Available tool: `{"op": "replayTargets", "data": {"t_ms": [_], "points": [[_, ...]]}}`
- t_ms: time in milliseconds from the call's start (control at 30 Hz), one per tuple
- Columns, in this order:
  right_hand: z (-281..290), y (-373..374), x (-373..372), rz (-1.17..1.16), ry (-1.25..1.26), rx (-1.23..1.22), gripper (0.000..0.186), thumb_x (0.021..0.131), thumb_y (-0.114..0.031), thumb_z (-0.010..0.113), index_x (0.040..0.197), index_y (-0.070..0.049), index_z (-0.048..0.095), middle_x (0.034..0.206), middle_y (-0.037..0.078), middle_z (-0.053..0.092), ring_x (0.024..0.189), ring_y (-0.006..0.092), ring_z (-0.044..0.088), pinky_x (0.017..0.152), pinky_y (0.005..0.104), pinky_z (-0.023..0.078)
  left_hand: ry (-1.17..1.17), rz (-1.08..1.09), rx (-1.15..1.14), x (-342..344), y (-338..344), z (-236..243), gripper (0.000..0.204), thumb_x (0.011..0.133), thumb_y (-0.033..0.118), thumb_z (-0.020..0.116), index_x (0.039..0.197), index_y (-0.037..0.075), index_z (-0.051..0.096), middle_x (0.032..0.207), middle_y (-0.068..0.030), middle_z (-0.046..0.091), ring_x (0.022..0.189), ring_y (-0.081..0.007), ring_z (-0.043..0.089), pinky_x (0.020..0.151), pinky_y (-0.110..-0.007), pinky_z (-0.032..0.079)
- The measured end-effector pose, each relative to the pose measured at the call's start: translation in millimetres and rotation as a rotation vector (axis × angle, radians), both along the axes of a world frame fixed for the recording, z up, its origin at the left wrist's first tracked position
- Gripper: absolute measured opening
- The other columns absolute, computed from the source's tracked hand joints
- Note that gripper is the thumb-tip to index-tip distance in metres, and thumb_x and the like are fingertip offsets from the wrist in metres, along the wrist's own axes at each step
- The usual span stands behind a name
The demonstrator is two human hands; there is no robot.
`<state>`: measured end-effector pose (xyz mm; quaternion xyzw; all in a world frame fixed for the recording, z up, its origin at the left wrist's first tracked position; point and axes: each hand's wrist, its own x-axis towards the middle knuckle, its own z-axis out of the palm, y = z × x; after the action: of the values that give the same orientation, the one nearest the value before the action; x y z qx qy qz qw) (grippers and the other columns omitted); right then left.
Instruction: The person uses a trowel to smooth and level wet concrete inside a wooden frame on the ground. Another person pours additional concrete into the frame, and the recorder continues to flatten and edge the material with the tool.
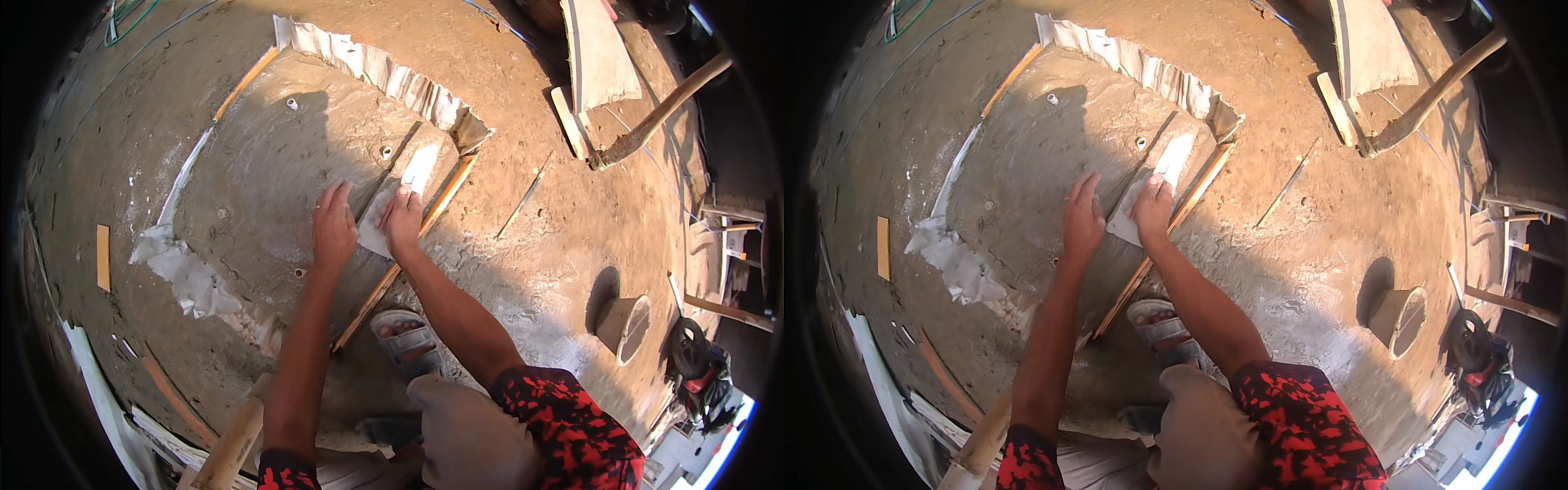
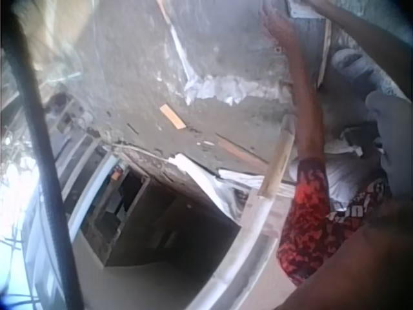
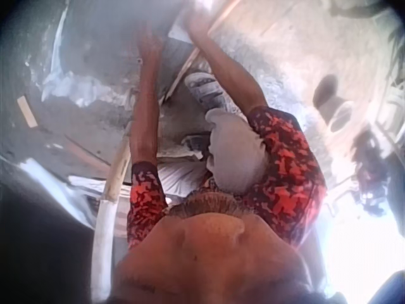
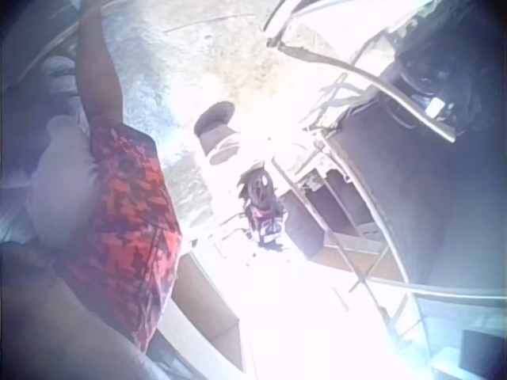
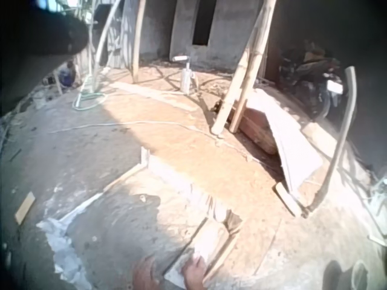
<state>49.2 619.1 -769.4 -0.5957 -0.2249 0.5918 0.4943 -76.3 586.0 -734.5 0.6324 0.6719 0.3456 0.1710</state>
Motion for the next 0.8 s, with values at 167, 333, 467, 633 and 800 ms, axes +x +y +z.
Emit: {"op": "replayTargets", "data": {"t_ms": [167,333,467,633,800], "points": [[-1,-1,-2,0.104,-0.09,0.003,0.027,0.102,-0.027,0.039,0.091,-0.002,0.04,0.066,0.006,0.049,0.046,0.0141,0.05,0.038,0.0292,0.044,0.282,-0.282,-0.169,36,87,-11,0.061,0.082,0.01,0.062,0.139,0.006,0.041,0.143,-0.013,0.043,0.133,-0.029,0.038,0.108,-0.039,0.031],[-5,-4,-9,0.097,-0.095,-0.071,0.029,0.101,-0.028,0.041,0.091,0.0,0.04,0.065,0.008,0.051,0.047,0.0148,0.054,0.038,0.0299,0.044,0.389,-0.405,-0.393,39,95,-24,0.065,0.086,0.021,0.062,0.143,0.006,0.034,0.148,-0.0127,0.037,0.135,-0.0268,0.037,0.109,-0.038,0.031],[-16,2,-8,0.103,-0.287,-0.024,0.032,0.101,-0.028,0.042,0.089,0.001,0.042,0.067,0.014,0.055,0.05,0.0203,0.058,0.043,0.0342,0.045,0.384,-0.424,-0.418,31,89,-25,0.061,0.089,0.019,0.056,0.144,0.006,0.032,0.149,-0.0133,0.036,0.134,-0.0263,0.038,0.109,-0.039,0.031],[-49,10,8,0.013,-0.596,0.109,0.032,0.101,-0.03,0.041,0.092,0.0,0.045,0.073,0.013,0.056,0.061,0.0203,0.058,0.05,0.0335,0.047,0.415,-0.457,-0.403,37,82,-28,0.056,0.09,0.01,0.046,0.145,0.007,0.032,0.15,-0.0121,0.034,0.135,-0.0263,0.037,0.108,-0.039,0.032],[-26,1,-4,-0.096,-0.159,-0.079,0.029,0.101,-0.032,0.041,0.098,-0.003,0.041,0.076,0.005,0.051,0.06,0.0149,0.053,0.049,0.0294,0.047,0.467,-0.45,-0.39,25,74,-30,0.056,0.09,0.007,0.043,0.145,0.008,0.031,0.151,-0.0106,0.032,0.135,-0.0258,0.037,0.107,-0.04,0.034]]}}
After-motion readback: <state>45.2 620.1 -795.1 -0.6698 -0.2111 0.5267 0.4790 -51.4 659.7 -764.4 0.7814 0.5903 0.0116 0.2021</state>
